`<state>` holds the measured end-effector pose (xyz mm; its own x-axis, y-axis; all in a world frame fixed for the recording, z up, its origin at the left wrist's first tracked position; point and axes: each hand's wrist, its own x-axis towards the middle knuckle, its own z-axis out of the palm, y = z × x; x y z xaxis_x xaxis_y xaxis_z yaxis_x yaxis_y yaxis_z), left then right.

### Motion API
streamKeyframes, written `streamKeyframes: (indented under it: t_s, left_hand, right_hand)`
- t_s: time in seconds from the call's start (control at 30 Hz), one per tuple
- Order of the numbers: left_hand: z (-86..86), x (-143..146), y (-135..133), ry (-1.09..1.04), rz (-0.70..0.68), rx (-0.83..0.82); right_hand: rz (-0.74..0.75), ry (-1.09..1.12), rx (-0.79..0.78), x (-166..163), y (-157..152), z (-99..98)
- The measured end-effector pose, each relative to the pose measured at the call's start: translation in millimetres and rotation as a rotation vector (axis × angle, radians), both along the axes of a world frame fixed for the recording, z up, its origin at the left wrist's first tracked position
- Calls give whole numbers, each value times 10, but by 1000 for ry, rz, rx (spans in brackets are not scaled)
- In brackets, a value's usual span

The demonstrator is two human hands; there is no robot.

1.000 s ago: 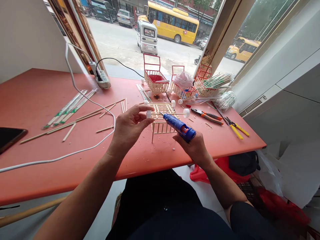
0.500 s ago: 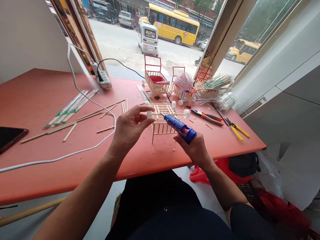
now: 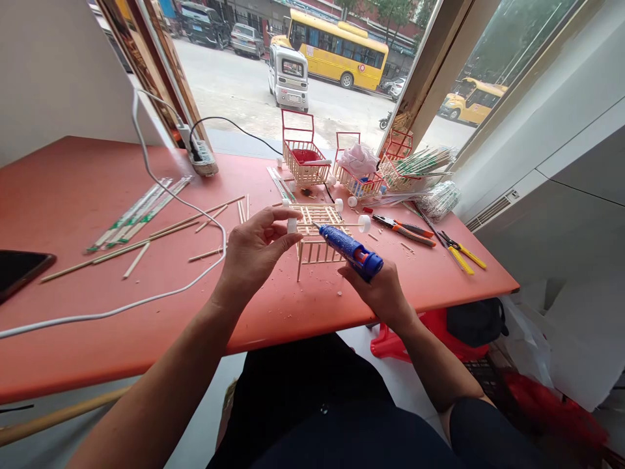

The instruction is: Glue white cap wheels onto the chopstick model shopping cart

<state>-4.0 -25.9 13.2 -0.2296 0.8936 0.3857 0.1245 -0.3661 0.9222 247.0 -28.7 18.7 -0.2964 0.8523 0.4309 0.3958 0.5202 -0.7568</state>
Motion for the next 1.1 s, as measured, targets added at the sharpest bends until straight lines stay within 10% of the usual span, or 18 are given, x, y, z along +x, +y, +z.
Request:
streamKeyframes:
  t_s: [1.1]
  left_hand:
    - [20,1,-5,3,1,-23]
  right_hand:
    - [-33,-9,-28,-22,-31,22]
